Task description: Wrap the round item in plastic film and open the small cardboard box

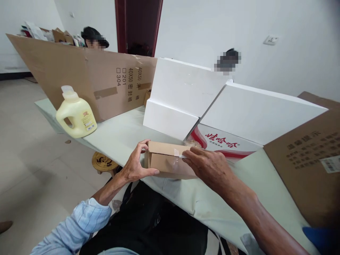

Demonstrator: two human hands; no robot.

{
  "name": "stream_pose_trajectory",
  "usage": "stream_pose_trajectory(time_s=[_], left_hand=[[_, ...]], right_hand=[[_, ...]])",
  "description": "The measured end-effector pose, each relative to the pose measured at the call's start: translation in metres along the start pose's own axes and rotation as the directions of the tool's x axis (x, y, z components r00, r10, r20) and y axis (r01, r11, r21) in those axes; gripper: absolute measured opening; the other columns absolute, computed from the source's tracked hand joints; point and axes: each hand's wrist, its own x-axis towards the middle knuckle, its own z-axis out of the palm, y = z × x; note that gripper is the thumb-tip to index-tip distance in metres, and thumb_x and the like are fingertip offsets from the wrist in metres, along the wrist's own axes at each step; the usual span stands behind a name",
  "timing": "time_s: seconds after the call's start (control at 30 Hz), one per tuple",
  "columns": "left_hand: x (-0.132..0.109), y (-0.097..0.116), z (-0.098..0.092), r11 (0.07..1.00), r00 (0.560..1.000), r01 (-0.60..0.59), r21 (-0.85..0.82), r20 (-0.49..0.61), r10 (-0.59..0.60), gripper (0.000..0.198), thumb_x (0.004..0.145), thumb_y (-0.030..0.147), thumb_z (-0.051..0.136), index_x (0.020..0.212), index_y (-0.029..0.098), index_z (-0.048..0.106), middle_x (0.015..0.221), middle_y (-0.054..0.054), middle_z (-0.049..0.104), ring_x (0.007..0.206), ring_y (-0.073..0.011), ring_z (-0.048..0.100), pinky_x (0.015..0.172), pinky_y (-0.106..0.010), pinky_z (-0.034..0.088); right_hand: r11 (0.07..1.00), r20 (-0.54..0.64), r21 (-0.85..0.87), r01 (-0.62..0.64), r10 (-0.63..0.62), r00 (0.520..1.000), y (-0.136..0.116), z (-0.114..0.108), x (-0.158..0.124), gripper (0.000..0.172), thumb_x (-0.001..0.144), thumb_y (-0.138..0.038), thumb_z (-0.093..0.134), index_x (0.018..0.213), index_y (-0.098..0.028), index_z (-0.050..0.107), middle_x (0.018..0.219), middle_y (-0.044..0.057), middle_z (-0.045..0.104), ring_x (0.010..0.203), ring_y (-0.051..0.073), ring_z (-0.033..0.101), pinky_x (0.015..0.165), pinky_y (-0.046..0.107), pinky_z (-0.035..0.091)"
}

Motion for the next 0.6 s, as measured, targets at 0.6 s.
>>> stream_pose_trajectory(time_s=[0.6], left_hand=[[0.002, 0.001, -0.001, 1.0, 1.0, -0.011, 0.005, 0.002, 0.011, 0.072, 0.064, 0.038, 0.096, 0.114, 0.025, 0.045, 0.159, -0.02, 0.047, 0.145, -0.0372, 0.051, 0.112, -0.054, 0.05]], right_hand=[[0.992, 0.11, -0.119, -0.052, 0.065, 0.992, 0.013, 0.003, -0.006, 0.026, 0.098, -0.007, 0.049, 0.09, -0.022, 0.068, 0.088, 0.006, 0.069, 0.07, 0.018, 0.063, 0.055, 0.033, 0.018]])
